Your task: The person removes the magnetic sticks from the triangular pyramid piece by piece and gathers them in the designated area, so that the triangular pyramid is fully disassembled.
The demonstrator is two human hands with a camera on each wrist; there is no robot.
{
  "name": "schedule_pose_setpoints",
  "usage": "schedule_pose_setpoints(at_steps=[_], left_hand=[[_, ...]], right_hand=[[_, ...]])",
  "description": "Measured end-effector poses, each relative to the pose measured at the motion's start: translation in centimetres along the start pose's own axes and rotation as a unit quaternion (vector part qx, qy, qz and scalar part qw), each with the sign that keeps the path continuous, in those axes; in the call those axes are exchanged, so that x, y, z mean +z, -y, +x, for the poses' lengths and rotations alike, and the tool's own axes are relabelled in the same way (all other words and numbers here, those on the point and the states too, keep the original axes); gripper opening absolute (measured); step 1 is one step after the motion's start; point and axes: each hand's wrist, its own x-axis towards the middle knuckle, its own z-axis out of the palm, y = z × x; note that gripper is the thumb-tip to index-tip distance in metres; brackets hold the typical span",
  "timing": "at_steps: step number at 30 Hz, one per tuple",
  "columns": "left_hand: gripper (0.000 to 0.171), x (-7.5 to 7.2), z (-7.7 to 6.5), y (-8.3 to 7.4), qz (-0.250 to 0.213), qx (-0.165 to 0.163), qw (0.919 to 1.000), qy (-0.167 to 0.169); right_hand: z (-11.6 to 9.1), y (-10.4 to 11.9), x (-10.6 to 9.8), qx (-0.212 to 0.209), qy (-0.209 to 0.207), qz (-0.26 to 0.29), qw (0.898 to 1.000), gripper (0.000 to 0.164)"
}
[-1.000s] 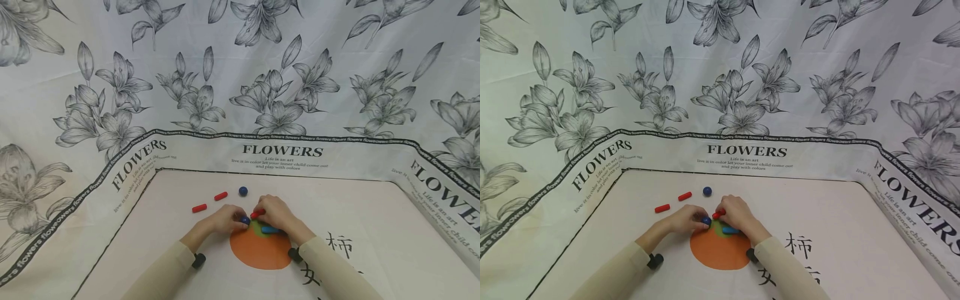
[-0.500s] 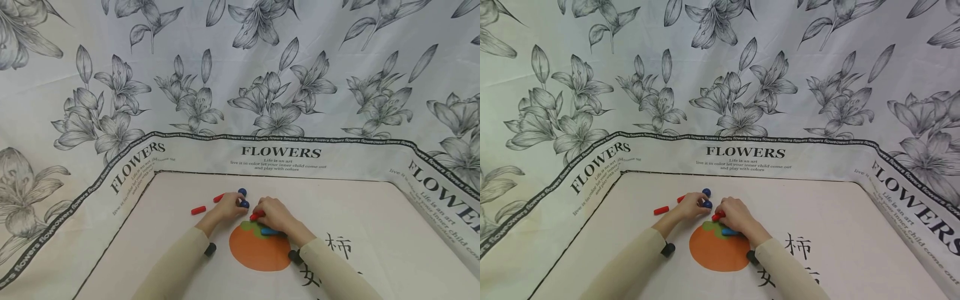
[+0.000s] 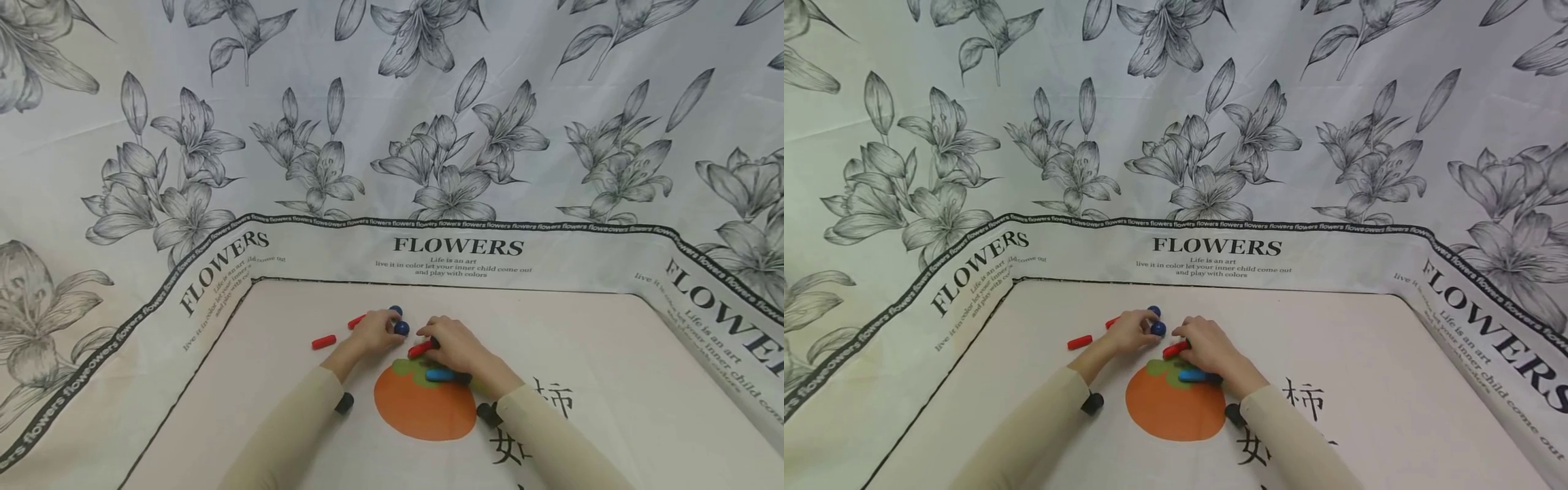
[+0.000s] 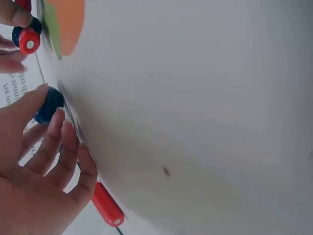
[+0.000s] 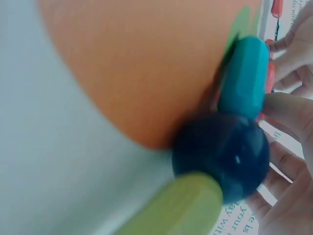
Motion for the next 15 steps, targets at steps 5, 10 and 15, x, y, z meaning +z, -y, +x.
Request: schedule_pose_setpoints(at_steps=[5,10,15], left_hand=[[0.050,-0.4,-0.7,0.5,0.000,0.002,0.9999,-0.011],[0.051,-0.8,-2.0,0.6,0.003,0.004,0.9999,-0.015],[0.043,-0.5,-3.3,0.0,-0.003,0.020,0.9998,-0.006]], right_hand=[[-0.7,-0.6,-0.6,0.020,-0.002,-0.007,1.000,0.040],[-1.4,-1.1,-1.0,0.052,0.003,0.004,0.999,0.041],[-1.6,-1.4,-1.2,0.099,0.007,0.041,0.994,0.038]])
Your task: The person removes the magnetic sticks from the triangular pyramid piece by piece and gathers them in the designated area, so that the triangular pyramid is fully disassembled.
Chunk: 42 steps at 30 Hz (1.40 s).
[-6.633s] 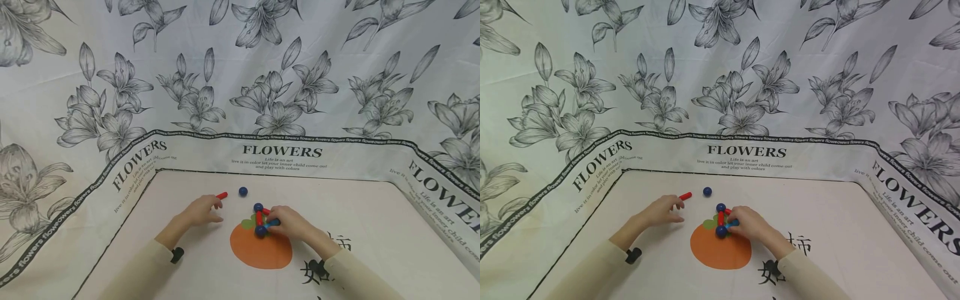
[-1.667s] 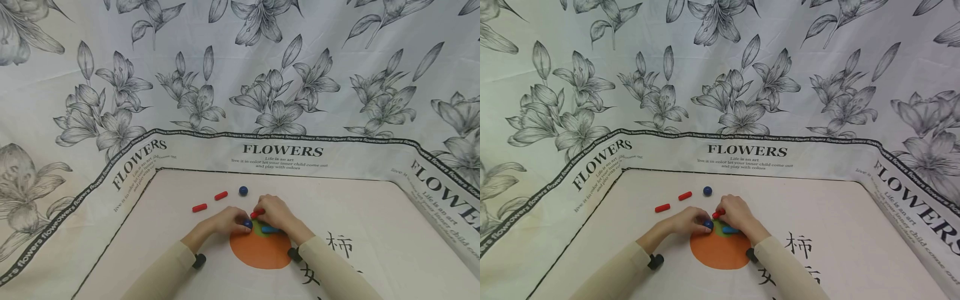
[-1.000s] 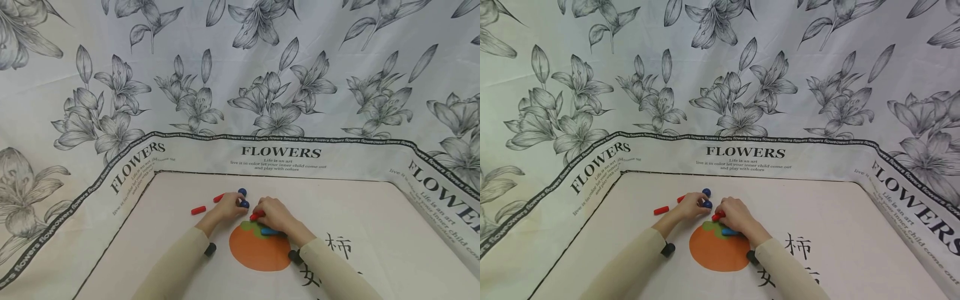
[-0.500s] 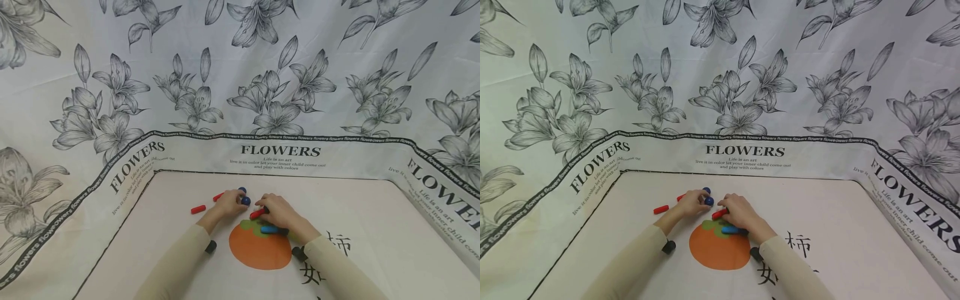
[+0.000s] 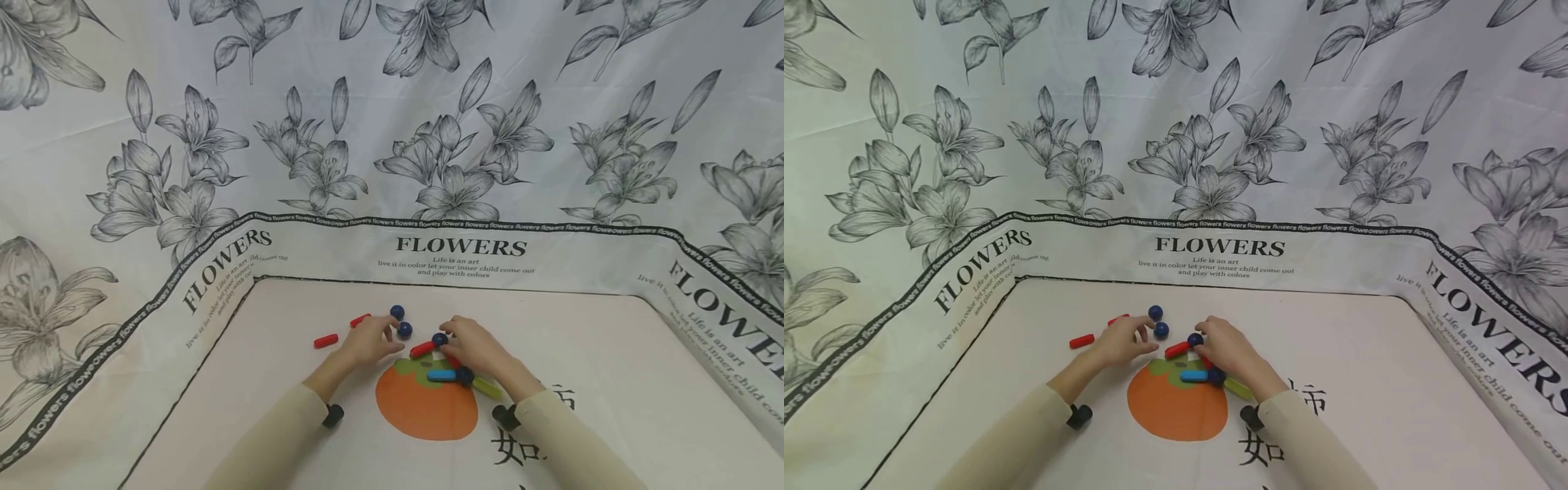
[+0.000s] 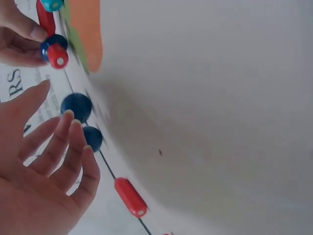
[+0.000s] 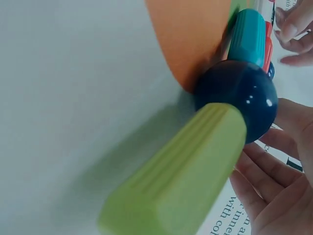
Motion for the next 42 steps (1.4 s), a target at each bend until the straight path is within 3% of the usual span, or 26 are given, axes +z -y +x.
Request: schedule_pose_setpoints(at_steps=[8,14,24,42], left_hand=[[0.035,1.7,0.2,-1.3,0.011,0.049,0.9974,0.052],[0.029,2.5,0.8,-1.6,0.017,0.068,0.9957,0.060],[0.021,3.0,1.5,-1.8,0.022,0.064,0.9964,0.051],[0.014,2.8,1.3,-2.0,-0.010,0.045,0.9969,0.064]], right_hand=[[0.1,-0.2,-0.1,0.022,0.007,0.027,0.999,0.028],[0.4,0.0,0.1,0.036,0.018,0.047,0.998,0.027],[1.0,0.4,0.5,0.037,0.020,0.061,0.997,0.016],[1.3,0.0,0.7,0.028,0.015,0.051,0.998,0.021]])
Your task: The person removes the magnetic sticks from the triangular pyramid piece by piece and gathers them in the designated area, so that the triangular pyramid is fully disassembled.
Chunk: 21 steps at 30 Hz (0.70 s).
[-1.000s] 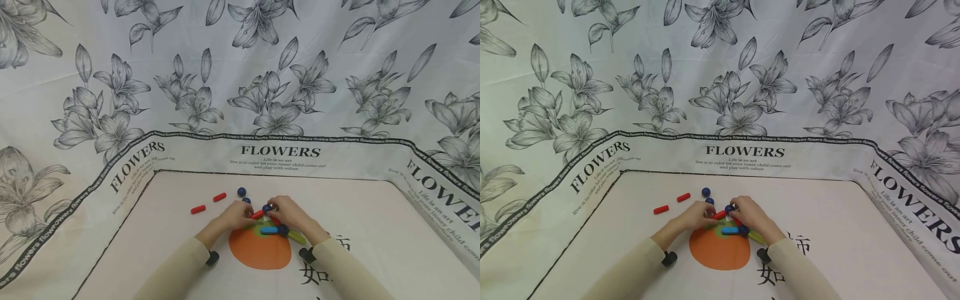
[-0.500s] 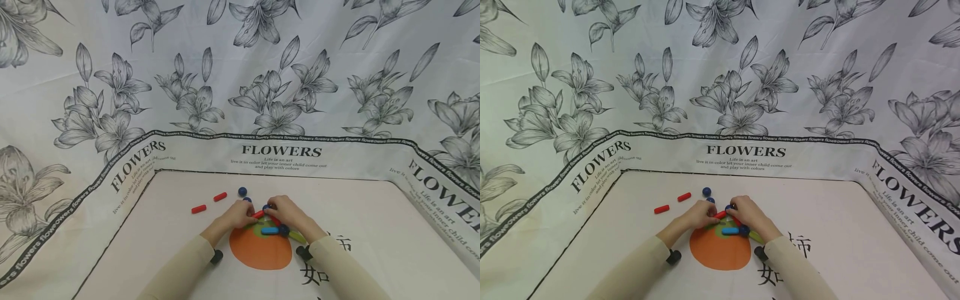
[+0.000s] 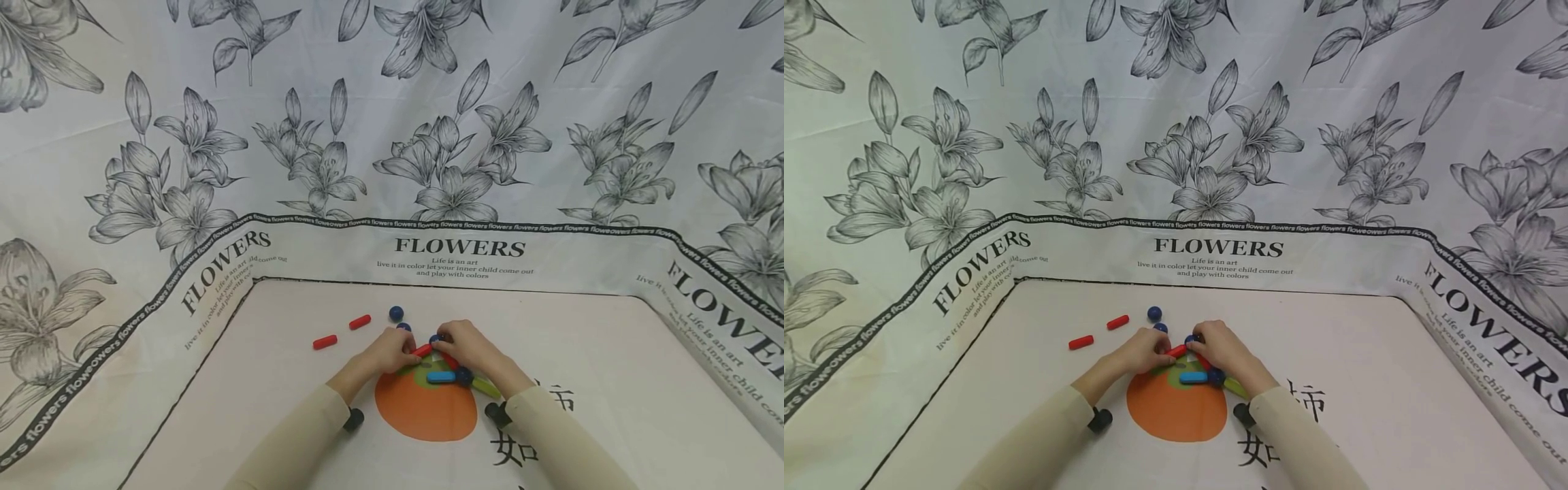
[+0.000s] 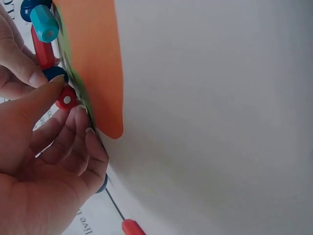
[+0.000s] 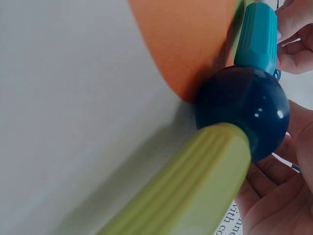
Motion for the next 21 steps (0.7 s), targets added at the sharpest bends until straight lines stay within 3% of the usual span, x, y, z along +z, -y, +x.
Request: schedule_pose_setpoints(at_steps=[16,21], left_hand=[[0.012,-0.52,-0.24,0.20,-0.014,0.022,0.9995,0.017],[0.014,-0.86,-0.79,0.32,-0.010,0.013,0.9998,0.012]], right_hand=[[-0.09,0.33,-0.14,0.000,0.001,-0.018,1.000,0.024],[-0.23,0.56,-0.23,-0.004,0.000,-0.022,1.000,0.025]])
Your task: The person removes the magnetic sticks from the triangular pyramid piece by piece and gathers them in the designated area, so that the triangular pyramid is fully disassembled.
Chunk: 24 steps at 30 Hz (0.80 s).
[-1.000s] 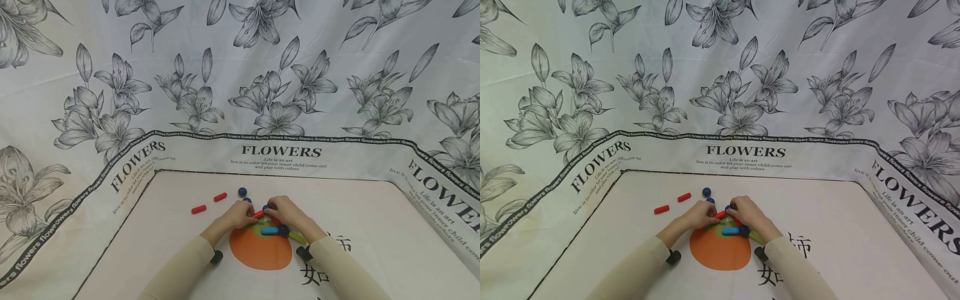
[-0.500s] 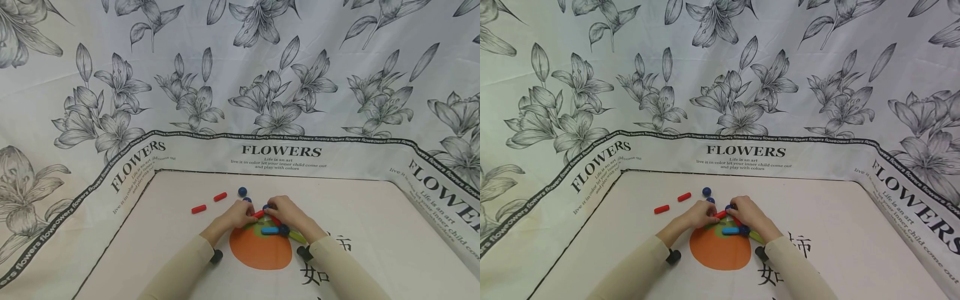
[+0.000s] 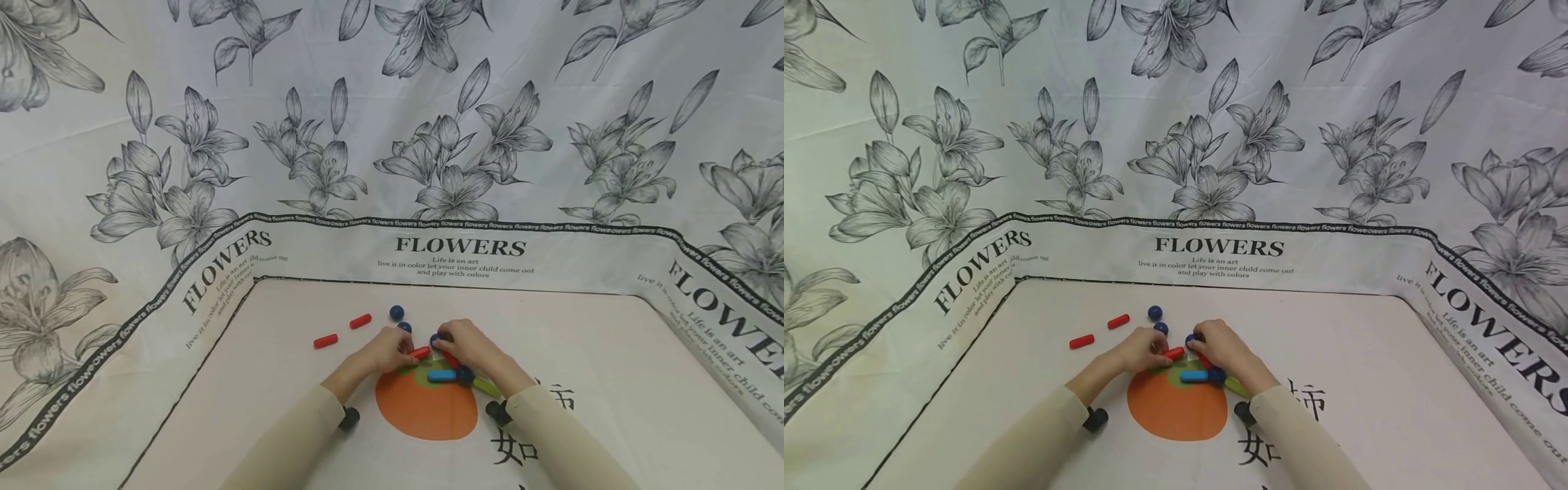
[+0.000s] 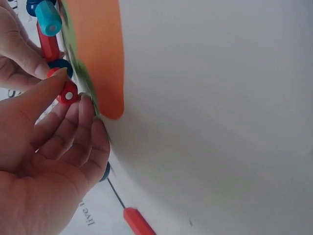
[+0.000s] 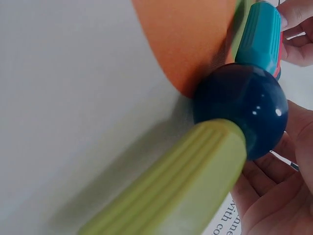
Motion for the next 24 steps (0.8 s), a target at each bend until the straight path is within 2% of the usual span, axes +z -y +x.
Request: schedule_pose_setpoints(at_steps=[6,15,24], left_hand=[[0.017,-1.2,-1.7,1.2,-0.003,-0.031,0.9994,-0.018],[0.018,-3.7,-4.9,5.0,0.029,-0.063,0.9957,-0.061],[0.018,-5.1,-7.6,7.5,0.060,-0.090,0.9913,-0.075]], right_hand=[[0.1,-0.1,0.0,0.003,0.002,0.001,1.000,0.024],[0.3,-0.6,0.0,-0.002,0.003,-0.003,1.000,0.022],[0.3,-0.6,0.2,-0.005,0.005,0.000,1.000,0.024]])
